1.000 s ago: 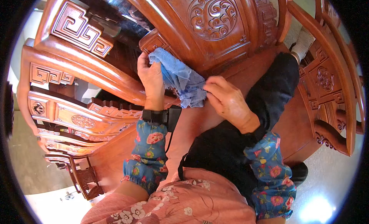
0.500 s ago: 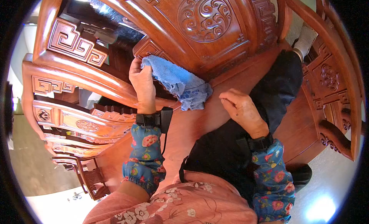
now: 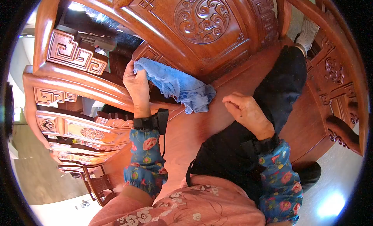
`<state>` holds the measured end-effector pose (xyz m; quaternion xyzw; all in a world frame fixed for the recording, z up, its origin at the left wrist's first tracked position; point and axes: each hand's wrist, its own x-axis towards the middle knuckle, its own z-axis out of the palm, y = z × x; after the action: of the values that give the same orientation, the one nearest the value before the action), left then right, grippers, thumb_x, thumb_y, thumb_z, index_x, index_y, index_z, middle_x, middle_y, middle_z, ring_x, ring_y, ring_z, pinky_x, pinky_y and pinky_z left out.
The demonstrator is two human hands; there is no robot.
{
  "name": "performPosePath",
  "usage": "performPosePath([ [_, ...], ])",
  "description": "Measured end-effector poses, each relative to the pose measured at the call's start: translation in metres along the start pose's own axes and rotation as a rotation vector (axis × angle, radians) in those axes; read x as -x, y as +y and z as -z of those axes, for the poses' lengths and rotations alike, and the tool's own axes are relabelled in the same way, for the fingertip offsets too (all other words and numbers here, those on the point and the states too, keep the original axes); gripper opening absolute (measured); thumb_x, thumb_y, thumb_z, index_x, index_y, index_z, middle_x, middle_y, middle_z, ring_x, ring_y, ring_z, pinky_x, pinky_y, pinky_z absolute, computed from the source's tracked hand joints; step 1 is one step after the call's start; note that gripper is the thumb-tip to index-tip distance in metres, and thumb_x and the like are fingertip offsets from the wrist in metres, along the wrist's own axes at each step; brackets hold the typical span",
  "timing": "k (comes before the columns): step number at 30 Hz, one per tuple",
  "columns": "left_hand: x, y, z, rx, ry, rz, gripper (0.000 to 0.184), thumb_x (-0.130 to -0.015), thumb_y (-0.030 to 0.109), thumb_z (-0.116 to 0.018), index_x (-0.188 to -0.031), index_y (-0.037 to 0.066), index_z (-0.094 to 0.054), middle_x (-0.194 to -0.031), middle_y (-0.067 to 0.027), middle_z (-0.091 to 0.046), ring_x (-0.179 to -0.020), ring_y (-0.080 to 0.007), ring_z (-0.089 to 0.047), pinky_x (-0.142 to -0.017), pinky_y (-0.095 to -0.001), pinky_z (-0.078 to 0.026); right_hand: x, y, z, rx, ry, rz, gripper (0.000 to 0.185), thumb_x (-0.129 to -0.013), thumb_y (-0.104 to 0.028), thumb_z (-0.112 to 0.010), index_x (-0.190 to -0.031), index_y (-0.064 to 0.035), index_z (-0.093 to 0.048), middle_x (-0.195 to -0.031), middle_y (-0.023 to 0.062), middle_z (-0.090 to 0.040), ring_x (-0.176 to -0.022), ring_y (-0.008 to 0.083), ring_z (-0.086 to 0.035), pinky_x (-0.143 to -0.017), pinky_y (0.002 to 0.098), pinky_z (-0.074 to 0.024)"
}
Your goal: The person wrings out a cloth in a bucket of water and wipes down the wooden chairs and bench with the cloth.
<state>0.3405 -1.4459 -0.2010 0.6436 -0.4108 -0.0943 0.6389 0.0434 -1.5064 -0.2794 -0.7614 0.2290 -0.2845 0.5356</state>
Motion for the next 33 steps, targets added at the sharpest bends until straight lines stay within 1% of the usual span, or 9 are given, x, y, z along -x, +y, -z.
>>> performPosePath([
  [2, 0.003, 0.001, 0.001, 0.021, -0.022, 0.028, 0.042, -0.078, -0.010, -0.057, -0.120, -0.003, -0.058, -0.105, -0.0038, -0.065, -0.089, -0.0078, -0.059, -0.080, -0.0218, -0.048, 0.000, 0.001, -0.001, 0.002, 0.004, -0.011, 0.011, -0.086, -0.001, -0.060, -0.096, 0.0019, -0.062, -0.084, 0.0157, -0.060, -0.072, 0.0296, -0.060, -0.064, 0.0333, -0.0466],
  [4, 0.007, -0.001, -0.006, 0.001, -0.058, -0.105, 0.035, -0.081, -0.005, -0.059, -0.116, -0.002, -0.061, -0.102, -0.0040, -0.066, -0.087, -0.0081, -0.059, -0.078, -0.0224, -0.048, -0.003, 0.002, -0.002, 0.011, 0.017, -0.018, 0.011, -0.086, -0.001, -0.060, -0.096, 0.0017, -0.062, -0.084, 0.0156, -0.060, -0.072, 0.0295, -0.060, -0.064, 0.0334, -0.0466],
  [6, 0.009, -0.002, -0.007, 0.086, -0.066, -0.047, 0.036, -0.081, -0.008, -0.058, -0.116, -0.002, -0.060, -0.103, -0.0035, -0.066, -0.089, -0.0077, -0.059, -0.079, -0.0217, -0.048, -0.001, 0.003, -0.002, 0.020, 0.013, -0.043, 0.010, -0.087, -0.001, -0.060, -0.095, 0.0029, -0.062, -0.084, 0.0134, -0.062, -0.072, 0.0234, -0.059, -0.065, 0.0296, -0.0466],
  [10, 0.004, -0.001, -0.003, 0.052, -0.062, -0.024, 0.036, -0.081, -0.009, -0.057, -0.116, -0.002, -0.061, -0.100, -0.0028, -0.067, -0.085, -0.0068, -0.060, -0.076, -0.0211, -0.048, -0.002, 0.005, -0.003, 0.019, -0.004, -0.070, 0.010, -0.087, -0.001, -0.060, -0.096, 0.0027, -0.062, -0.085, 0.0137, -0.063, -0.074, 0.0235, -0.060, -0.066, 0.0296, -0.0472],
  [12, -0.002, -0.001, -0.004, -0.074, 0.002, -0.077, 0.033, -0.083, -0.006, -0.057, -0.115, -0.003, -0.062, -0.098, -0.0024, -0.067, -0.083, -0.0066, -0.059, -0.073, -0.0208, -0.048, 0.001, 0.009, -0.005, 0.030, 0.022, -0.036, 0.011, -0.087, -0.004, -0.060, -0.097, 0.0011, -0.062, -0.084, 0.0163, -0.060, -0.070, 0.0306, -0.059, -0.063, 0.0339, -0.0461],
  [16, -0.004, -0.003, -0.004, -0.045, 0.036, -0.021, 0.030, -0.085, -0.002, -0.055, -0.114, -0.003, -0.063, -0.095, -0.0018, -0.066, -0.080, -0.0068, -0.059, -0.072, -0.0209, -0.049, -0.001, 0.007, -0.003, 0.008, -0.008, -0.102, 0.011, -0.087, -0.005, -0.060, -0.097, 0.0008, -0.062, -0.084, 0.0168, -0.060, -0.070, 0.0314, -0.059, -0.063, 0.0346, -0.0462],
  [24, 0.006, -0.009, -0.005, 0.180, -0.078, -0.020, 0.040, -0.083, -0.007, -0.053, -0.122, 0.001, -0.056, -0.112, -0.0042, -0.063, -0.097, -0.0103, -0.059, -0.087, -0.0246, -0.047, 0.001, 0.006, -0.003, 0.014, 0.002, -0.063, 0.011, -0.086, -0.004, -0.059, -0.095, 0.0017, -0.061, -0.083, 0.0169, -0.060, -0.072, 0.0322, -0.059, -0.065, 0.0356, -0.0463],
  [30, 0.014, -0.016, -0.015, 0.340, 0.100, 0.190, 0.039, -0.084, -0.005, -0.062, -0.121, 0.001, -0.054, -0.111, -0.0038, -0.062, -0.097, -0.0107, -0.058, -0.088, -0.0252, -0.046, 0.003, 0.006, -0.003, 0.000, -0.001, -0.057, 0.010, -0.086, -0.003, -0.059, -0.095, 0.0018, -0.061, -0.084, 0.0166, -0.060, -0.073, 0.0316, -0.059, -0.066, 0.0356, -0.0465],
  [33, 0.016, -0.011, -0.015, 0.356, 0.094, 0.260, 0.038, -0.083, -0.005, -0.064, -0.118, 0.002, -0.054, -0.108, -0.0029, -0.062, -0.096, -0.0108, -0.057, -0.087, -0.0259, -0.047, 0.004, 0.005, -0.003, 0.025, 0.013, -0.030, 0.010, -0.086, -0.003, -0.059, -0.094, 0.0019, -0.061, -0.084, 0.0161, -0.060, -0.073, 0.0310, -0.059, -0.066, 0.0354, -0.0464],
])
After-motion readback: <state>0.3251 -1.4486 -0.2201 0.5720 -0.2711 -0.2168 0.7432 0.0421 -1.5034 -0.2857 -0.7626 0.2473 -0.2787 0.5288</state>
